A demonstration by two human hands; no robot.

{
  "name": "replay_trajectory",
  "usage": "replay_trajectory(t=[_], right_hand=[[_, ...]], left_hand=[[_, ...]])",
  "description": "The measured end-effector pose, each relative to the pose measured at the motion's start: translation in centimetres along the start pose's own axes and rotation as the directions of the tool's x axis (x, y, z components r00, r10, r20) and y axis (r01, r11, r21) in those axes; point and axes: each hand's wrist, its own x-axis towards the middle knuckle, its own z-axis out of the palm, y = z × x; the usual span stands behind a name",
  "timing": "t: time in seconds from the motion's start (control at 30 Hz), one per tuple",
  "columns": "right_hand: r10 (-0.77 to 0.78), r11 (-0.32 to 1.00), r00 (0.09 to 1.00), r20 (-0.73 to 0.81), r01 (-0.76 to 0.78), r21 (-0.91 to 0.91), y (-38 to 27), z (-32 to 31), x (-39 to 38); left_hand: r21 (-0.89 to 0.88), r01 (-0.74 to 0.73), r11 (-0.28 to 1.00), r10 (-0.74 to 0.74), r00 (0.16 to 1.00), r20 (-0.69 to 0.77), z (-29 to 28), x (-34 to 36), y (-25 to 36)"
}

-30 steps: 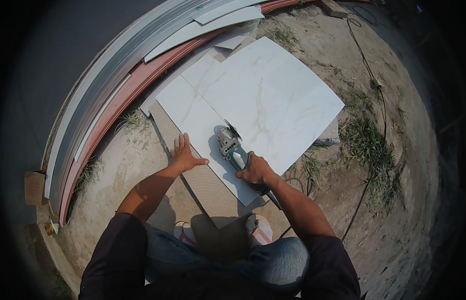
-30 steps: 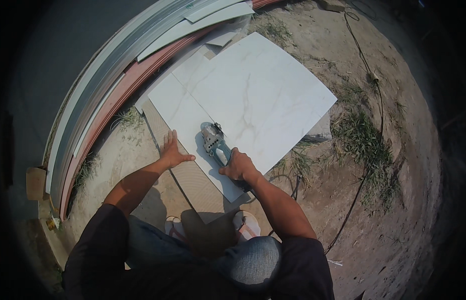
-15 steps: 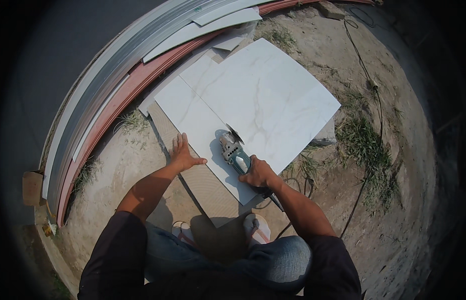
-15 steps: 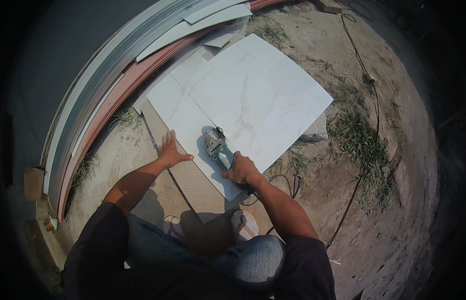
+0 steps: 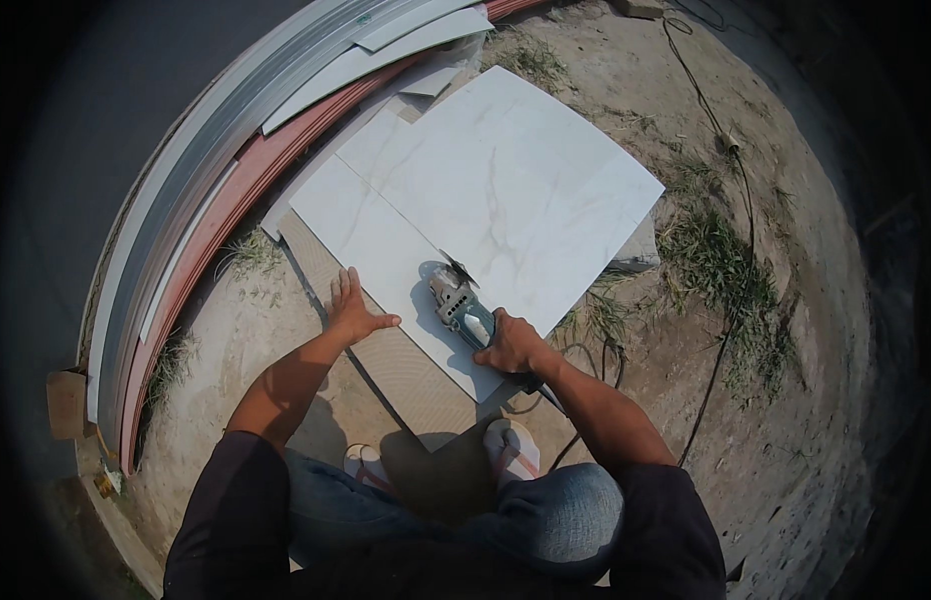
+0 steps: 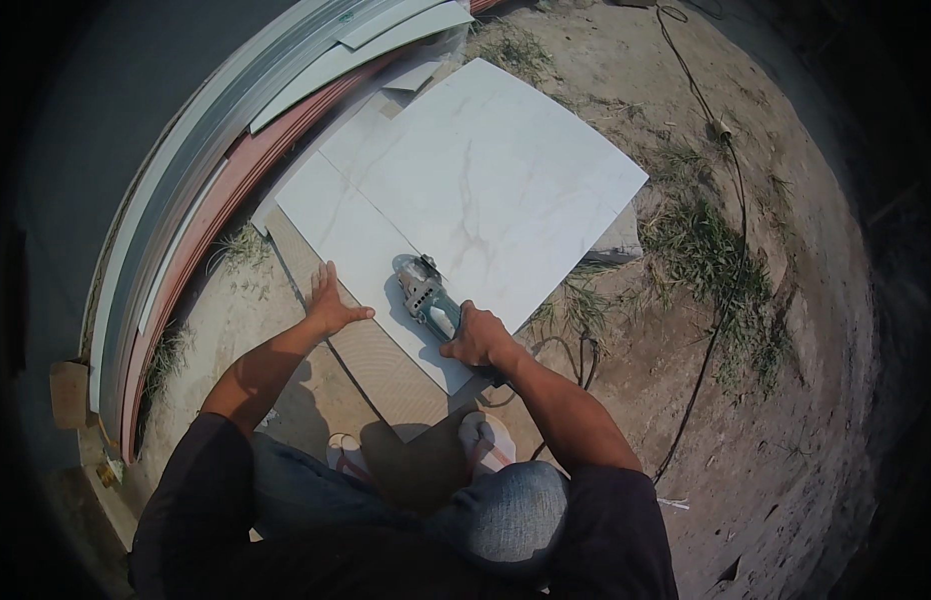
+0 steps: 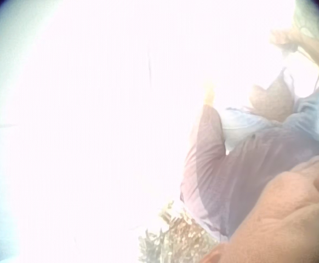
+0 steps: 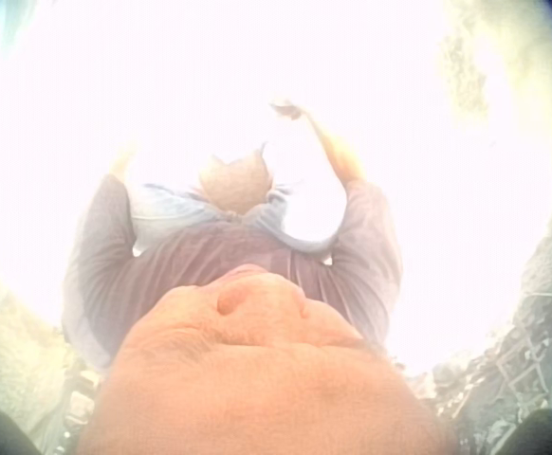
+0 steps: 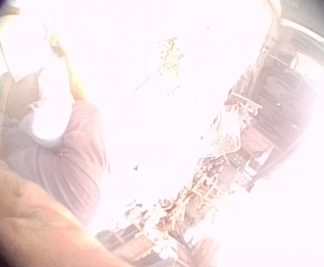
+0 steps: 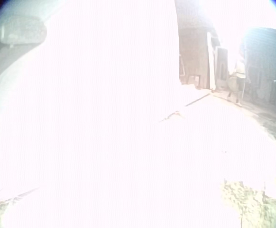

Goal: The person holds an angle grinder with both hands and uses it to cut along a marked line on a large white tile placed on the ground.

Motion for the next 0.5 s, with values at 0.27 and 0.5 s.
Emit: replay_trajectory(t=[0.27, 0.5], right_hand=[[-0.001, 1.0, 1.0, -0.006, 0.001, -0.005, 0.5, 0.1, -0.6], [-0.02, 1.0, 1.0, -0.009, 0.019, -0.025, 1.3, 0.3, -1.1]], left_hand=[[0.009, 0.035, 0.999, -0.035, 0.999, 0.029, -0.4, -0.1, 0.5], [0.015, 0.015, 1.0, -0.015, 1.0, 0.017, -0.5, -0.1, 0.5]])
